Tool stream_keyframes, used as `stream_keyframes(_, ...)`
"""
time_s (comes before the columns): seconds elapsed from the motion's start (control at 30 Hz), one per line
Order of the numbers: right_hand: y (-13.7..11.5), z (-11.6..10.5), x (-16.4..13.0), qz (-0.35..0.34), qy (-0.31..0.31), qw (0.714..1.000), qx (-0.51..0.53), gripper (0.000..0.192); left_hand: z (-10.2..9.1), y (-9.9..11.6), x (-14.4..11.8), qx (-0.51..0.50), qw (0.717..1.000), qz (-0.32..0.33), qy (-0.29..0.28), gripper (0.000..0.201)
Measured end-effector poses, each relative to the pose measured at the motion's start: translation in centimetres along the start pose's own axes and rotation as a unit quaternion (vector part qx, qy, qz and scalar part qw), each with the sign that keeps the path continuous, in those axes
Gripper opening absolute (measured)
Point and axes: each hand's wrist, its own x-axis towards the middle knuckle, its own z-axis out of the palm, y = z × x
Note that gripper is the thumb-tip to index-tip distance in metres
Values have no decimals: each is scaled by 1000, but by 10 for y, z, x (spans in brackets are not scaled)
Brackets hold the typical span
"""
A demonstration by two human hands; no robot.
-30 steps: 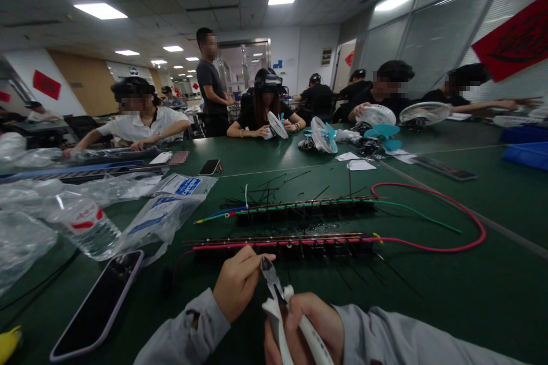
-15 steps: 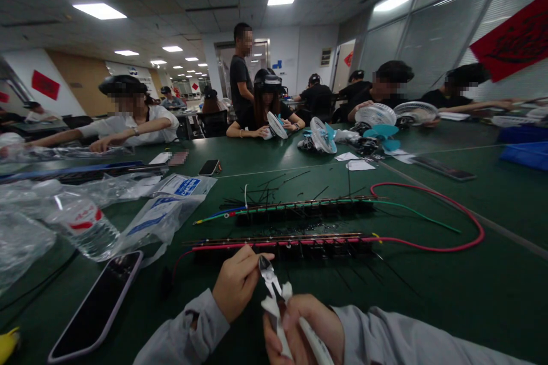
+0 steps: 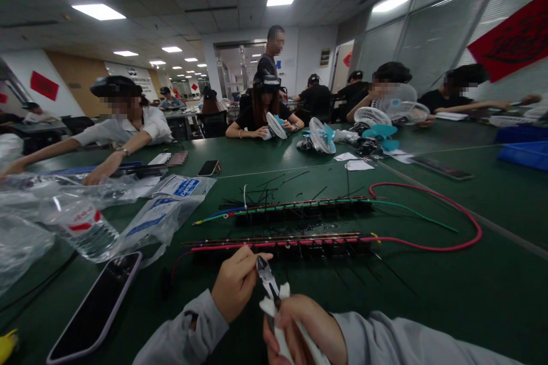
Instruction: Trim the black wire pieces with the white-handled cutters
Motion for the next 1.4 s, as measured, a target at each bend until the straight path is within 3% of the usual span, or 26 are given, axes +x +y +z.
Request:
stream_keyframes(0.9, -3, 12, -1, -8, 80, 997, -22, 25, 1, 0, 0, -4, 1000, -2, 7, 32)
stream_keyframes(1.07, 2, 5, 4, -53, 56, 997, -13, 27, 0, -1, 0, -3, 1000, -3, 4, 31)
stream_keyframes(1.23, 6, -4, 7, -53, -46, 997, 18, 46, -2, 3, 2, 5, 1000, 1, 9, 29)
stream_keyframes(1.4, 3, -4, 4, -65, -88, 994, 15, 55, 0, -1, 1, 5, 1000, 9, 14, 29)
